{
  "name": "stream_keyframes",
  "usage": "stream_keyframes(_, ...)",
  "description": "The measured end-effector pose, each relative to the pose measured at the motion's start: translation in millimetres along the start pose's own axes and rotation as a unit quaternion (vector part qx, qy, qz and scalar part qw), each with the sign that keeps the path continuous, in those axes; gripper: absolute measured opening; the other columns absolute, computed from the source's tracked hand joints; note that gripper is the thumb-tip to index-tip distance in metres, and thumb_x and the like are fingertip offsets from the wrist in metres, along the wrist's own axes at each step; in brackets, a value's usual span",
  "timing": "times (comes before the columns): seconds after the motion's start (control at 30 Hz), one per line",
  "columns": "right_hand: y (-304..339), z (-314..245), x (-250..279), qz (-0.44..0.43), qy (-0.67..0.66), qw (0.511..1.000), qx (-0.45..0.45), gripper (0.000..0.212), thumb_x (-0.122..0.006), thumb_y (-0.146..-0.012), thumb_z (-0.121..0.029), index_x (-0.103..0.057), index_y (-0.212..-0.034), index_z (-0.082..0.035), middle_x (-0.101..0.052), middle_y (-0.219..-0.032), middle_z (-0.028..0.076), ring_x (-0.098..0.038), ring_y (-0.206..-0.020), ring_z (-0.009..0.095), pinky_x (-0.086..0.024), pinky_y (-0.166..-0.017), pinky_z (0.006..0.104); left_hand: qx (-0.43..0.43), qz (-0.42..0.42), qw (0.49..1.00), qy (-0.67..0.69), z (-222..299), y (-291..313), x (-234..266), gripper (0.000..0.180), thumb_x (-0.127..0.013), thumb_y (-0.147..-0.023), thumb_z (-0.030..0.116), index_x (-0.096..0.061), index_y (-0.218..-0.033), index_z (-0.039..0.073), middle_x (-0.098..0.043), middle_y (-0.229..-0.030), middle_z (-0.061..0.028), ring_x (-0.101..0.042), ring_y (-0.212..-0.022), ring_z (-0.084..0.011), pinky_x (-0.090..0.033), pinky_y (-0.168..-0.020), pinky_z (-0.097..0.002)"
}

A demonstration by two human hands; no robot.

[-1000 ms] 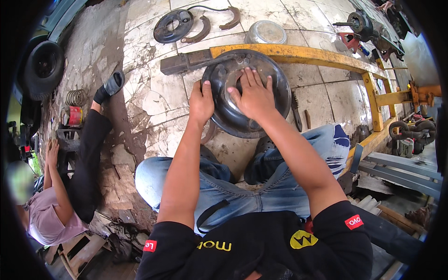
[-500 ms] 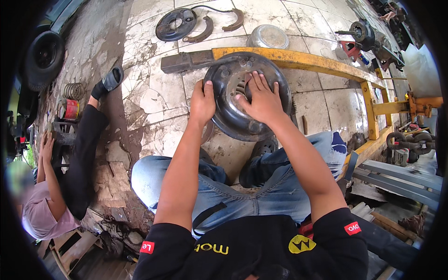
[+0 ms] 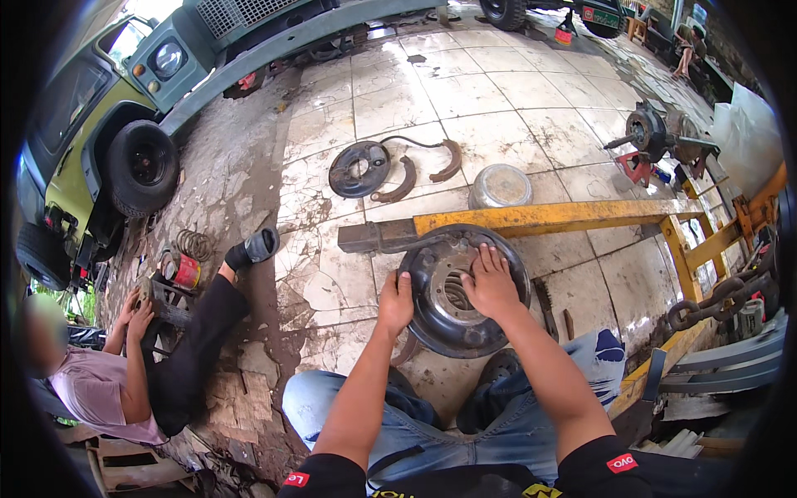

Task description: The person sits on the floor and scrubs the inside and outside surfaces of a brake drum by hand. They repeatedly rotate the drum to access different areas while another person works nearby.

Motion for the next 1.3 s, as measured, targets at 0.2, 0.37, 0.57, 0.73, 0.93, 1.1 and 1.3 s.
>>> stream_keyframes(0.2, -9.1, -2.8, -0.2, 0.039, -0.042, 0.998, 0.007, 0.057, -0.043, -0.098, -0.038, -0.04, -0.143, -0.004, -0.032, -0.152, 0.02, -0.029, -0.141, 0.036, -0.027, -0.113, 0.0506, -0.017, 0.046, 0.999, -0.011, 0.8, 5.3, 0.7, 0.044, -0.045, -0.103, 0.033, -0.054, -0.121, -0.006, -0.063, -0.113, -0.0183, -0.057, -0.103, -0.023, -0.044, -0.093, -0.0328)
stream_keyframes(0.37, -8.4, 22.0, -15.5, 0.11, -0.04, 0.992, 0.042, 0.048, -0.043, -0.099, -0.031, -0.044, -0.138, -0.003, -0.044, -0.144, 0.02, -0.038, -0.135, 0.038, -0.034, -0.108, 0.051, 0.062, 0.011, 0.998, 0.022, -0.3, -3.5, -12.6, 0.055, -0.047, -0.101, 0.037, -0.046, -0.133, -0.007, -0.06, -0.121, -0.02, -0.056, -0.111, -0.0261, -0.043, -0.097, -0.033)
stream_keyframes(0.57, -6.6, 29.8, 20.3, 0.093, -0.198, 0.976, -0.02, 0.038, -0.042, -0.1, -0.026, -0.053, -0.131, -0.006, -0.056, -0.131, 0.021, -0.052, -0.123, 0.038, -0.044, -0.1, 0.0457, 0.028, 0.023, 0.996, 0.087, -19.9, -9.1, -8.7, 0.044, -0.047, -0.102, 0.031, -0.051, -0.128, -0.005, -0.064, -0.112, -0.0182, -0.06, -0.098, -0.0231, -0.047, -0.088, -0.0326)
stream_keyframes(0.73, 2.6, 17.4, 37.1, 0.135, -0.154, 0.978, -0.033, 0.042, -0.041, -0.1, -0.029, -0.052, -0.133, -0.005, -0.053, -0.137, 0.015, -0.05, -0.125, 0.038, -0.045, -0.099, 0.0468, 0.02, 0.055, 0.997, 0.048, -4.6, -3.3, -11.2, 0.042, -0.046, -0.102, 0.029, -0.053, -0.124, -0.006, -0.065, -0.109, -0.018, -0.061, -0.096, -0.0241, -0.047, -0.086, -0.0341)
stream_keyframes(0.93, -2.9, 1.5, 9.9, 0.013, 0.056, 0.998, 0.005, 0.056, -0.032, -0.101, -0.044, -0.043, -0.142, -0.008, -0.035, -0.153, 0.01, -0.031, -0.141, 0.033, -0.034, -0.108, 0.0521, 0.014, 0.022, 0.999, 0.025, -8.1, -6.9, -9.0, 0.041, -0.047, -0.101, 0.03, -0.054, -0.121, -0.006, -0.065, -0.108, -0.0214, -0.062, -0.097, -0.0279, -0.047, -0.088, -0.0354)
stream_keyframes(1.1, -13.8, -12.4, 6.8, -0.008, 0.049, 0.997, -0.063, 0.064, -0.03, -0.1, -0.052, -0.039, -0.146, -0.008, -0.033, -0.154, 0.009, -0.028, -0.143, 0.033, -0.028, -0.11, 0.0548, -0.021, 0.051, 0.999, -0.001, -13.5, -6.6, -8.7, 0.04, -0.046, -0.101, 0.029, -0.054, -0.12, -0.004, -0.064, -0.109, -0.0255, -0.063, -0.102, -0.0353, -0.047, -0.089, -0.0394)
stream_keyframes(1.3, -9.6, -14.1, 7.9, -0.001, 0.083, 0.997, -0.013, 0.068, -0.031, -0.1, -0.052, -0.038, -0.145, -0.001, -0.033, -0.153, 0.016, -0.027, -0.143, 0.036, -0.021, -0.113, 0.058, -0.035, 0.07, 0.995, -0.055, -11.3, -5.3, -4.7, 0.044, -0.045, -0.1, 0.033, -0.053, -0.117, -0.006, -0.063, -0.106, -0.0321, -0.06, -0.104, -0.0473, -0.046, -0.089, -0.045)
Point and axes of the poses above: each hand's wrist, its own y-axis away from the middle knuckle, its own x-axis out of the back of the hand, z = x × y, the point moved 2 cm from there along -y, towards the middle knuckle
